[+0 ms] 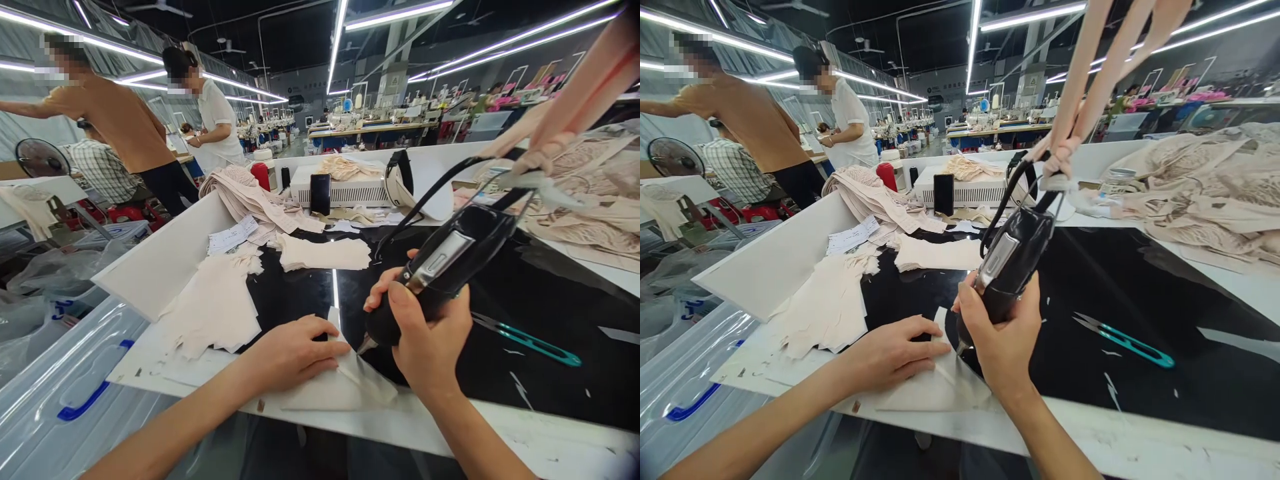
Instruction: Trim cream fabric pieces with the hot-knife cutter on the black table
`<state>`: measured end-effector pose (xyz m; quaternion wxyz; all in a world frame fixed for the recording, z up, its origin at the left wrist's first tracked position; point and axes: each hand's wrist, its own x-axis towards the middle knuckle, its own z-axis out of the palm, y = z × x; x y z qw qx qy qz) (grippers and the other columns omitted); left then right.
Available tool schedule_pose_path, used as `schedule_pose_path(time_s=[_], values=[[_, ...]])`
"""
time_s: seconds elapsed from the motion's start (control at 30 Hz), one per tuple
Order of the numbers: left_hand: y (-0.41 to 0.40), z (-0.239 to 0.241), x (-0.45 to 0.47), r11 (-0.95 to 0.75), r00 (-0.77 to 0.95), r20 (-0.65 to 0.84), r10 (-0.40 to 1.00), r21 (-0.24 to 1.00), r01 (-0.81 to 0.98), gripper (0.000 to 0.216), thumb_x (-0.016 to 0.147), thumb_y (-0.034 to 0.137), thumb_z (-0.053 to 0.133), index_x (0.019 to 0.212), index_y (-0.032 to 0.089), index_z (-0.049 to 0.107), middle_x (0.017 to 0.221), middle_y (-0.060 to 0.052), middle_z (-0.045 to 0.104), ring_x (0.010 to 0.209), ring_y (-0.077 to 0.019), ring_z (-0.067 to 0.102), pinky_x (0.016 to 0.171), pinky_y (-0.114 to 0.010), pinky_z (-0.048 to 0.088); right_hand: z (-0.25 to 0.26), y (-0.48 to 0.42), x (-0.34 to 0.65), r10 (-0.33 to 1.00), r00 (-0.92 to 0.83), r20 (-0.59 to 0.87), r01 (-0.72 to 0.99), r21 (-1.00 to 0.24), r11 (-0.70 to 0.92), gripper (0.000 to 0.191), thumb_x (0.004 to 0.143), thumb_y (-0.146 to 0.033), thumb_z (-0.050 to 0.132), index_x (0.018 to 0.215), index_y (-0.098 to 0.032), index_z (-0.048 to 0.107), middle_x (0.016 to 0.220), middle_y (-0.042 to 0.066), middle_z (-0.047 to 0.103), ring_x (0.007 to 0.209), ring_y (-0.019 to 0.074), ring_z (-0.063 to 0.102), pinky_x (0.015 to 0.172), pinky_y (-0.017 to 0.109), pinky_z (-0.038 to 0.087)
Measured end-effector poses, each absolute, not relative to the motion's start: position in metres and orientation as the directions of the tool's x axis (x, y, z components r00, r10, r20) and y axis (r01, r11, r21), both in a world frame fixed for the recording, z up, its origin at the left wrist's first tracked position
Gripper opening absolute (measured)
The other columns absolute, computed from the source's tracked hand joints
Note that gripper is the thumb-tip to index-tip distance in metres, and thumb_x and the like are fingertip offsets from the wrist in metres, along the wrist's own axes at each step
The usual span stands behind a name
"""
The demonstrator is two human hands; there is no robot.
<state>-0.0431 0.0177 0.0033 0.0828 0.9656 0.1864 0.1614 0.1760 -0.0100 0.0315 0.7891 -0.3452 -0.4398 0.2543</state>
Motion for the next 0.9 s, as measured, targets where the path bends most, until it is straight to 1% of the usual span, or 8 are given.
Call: schedule_pose_path(time_s=[0.1, 0.23, 0.33, 0.43, 0.53, 0.6, 0.73, 0.9], values=[[0.016, 0.005, -0.046, -0.937, 0.894, 0.281, 0.349, 0.135, 0.323, 0.031, 0.122, 0.035, 0.056, 0.143, 0.021, 0.075, 0.139, -0.014, 0.074, 0.123, -0.0273, 0.074, 0.113, -0.040, 0.063, 0.033, -0.009, 0.174, 0.702, 0.485, 0.522, -0.103, -0.763, 0.638, 0.035, 0.095, -0.042, 0.096, 0.110, -0.028, 0.067, 0.086, -0.007, 0.077, 0.062, 0.0126, 0.071, 0.063, 0.026, 0.064], [0.016, 0.004, -0.047, -0.940, 0.898, 0.279, 0.341, 0.128, 0.317, 0.030, 0.121, 0.031, 0.057, 0.143, 0.020, 0.074, 0.141, -0.015, 0.074, 0.127, -0.0281, 0.074, 0.117, -0.044, 0.063, 0.035, -0.008, 0.172, 0.699, 0.484, 0.527, -0.090, -0.764, 0.639, 0.029, 0.095, -0.030, 0.092, 0.107, -0.028, 0.065, 0.084, -0.008, 0.076, 0.062, 0.0121, 0.070, 0.063, 0.026, 0.063], [0.016, 0.003, -0.047, -0.937, 0.894, 0.284, 0.347, 0.134, 0.322, 0.030, 0.121, 0.031, 0.057, 0.144, 0.021, 0.074, 0.141, -0.015, 0.074, 0.128, -0.0280, 0.074, 0.119, -0.046, 0.062, 0.037, -0.005, 0.170, 0.692, 0.491, 0.529, -0.103, -0.754, 0.649, 0.027, 0.094, -0.026, 0.089, 0.104, -0.028, 0.065, 0.084, -0.008, 0.075, 0.061, 0.0124, 0.069, 0.061, 0.027, 0.063], [0.016, 0.003, -0.047, -0.934, 0.892, 0.279, 0.357, 0.131, 0.333, 0.029, 0.120, 0.030, 0.058, 0.144, 0.022, 0.074, 0.141, -0.015, 0.074, 0.128, -0.0282, 0.074, 0.122, -0.048, 0.061, 0.039, -0.002, 0.166, 0.677, 0.519, 0.522, -0.113, -0.743, 0.659, 0.024, 0.094, -0.027, 0.088, 0.104, -0.027, 0.065, 0.084, -0.007, 0.075, 0.061, 0.0126, 0.069, 0.060, 0.028, 0.063], [0.015, 0.004, -0.047, -0.931, 0.892, 0.268, 0.364, 0.136, 0.339, 0.030, 0.119, 0.029, 0.060, 0.145, 0.022, 0.074, 0.141, -0.015, 0.073, 0.129, -0.0276, 0.074, 0.122, -0.047, 0.061, 0.039, 0.001, 0.163, 0.676, 0.524, 0.518, -0.111, -0.745, 0.658, 0.026, 0.092, -0.028, 0.088, 0.102, -0.027, 0.064, 0.082, -0.008, 0.075, 0.060, 0.0125, 0.068, 0.060, 0.028, 0.063], [0.014, 0.005, -0.046, -0.928, 0.892, 0.257, 0.371, 0.145, 0.344, 0.030, 0.119, 0.029, 0.060, 0.145, 0.022, 0.073, 0.141, -0.014, 0.073, 0.129, -0.0274, 0.074, 0.121, -0.046, 0.061, 0.039, 0.002, 0.161, 0.679, 0.526, 0.512, -0.100, -0.756, 0.647, 0.029, 0.091, -0.030, 0.089, 0.101, -0.028, 0.063, 0.082, -0.008, 0.075, 0.060, 0.0127, 0.068, 0.060, 0.028, 0.063], [0.013, 0.005, -0.046, -0.926, 0.893, 0.251, 0.374, 0.153, 0.345, 0.030, 0.120, 0.029, 0.059, 0.145, 0.022, 0.073, 0.142, -0.015, 0.072, 0.130, -0.0286, 0.074, 0.121, -0.048, 0.062, 0.039, 0.003, 0.160, 0.674, 0.541, 0.503, -0.062, -0.775, 0.629, 0.028, 0.090, -0.033, 0.089, 0.099, -0.028, 0.062, 0.082, -0.008, 0.074, 0.059, 0.0132, 0.067, 0.058, 0.029, 0.065], [0.013, 0.004, -0.046, -0.918, 0.890, 0.235, 0.391, 0.167, 0.359, 0.030, 0.120, 0.029, 0.058, 0.145, 0.023, 0.072, 0.145, -0.015, 0.071, 0.134, -0.0276, 0.071, 0.120, -0.043, 0.062, 0.041, 0.008, 0.158, 0.673, 0.535, 0.511, -0.099, -0.753, 0.651, 0.027, 0.091, -0.030, 0.088, 0.100, -0.027, 0.063, 0.082, -0.008, 0.074, 0.059, 0.0122, 0.068, 0.059, 0.028, 0.064]])
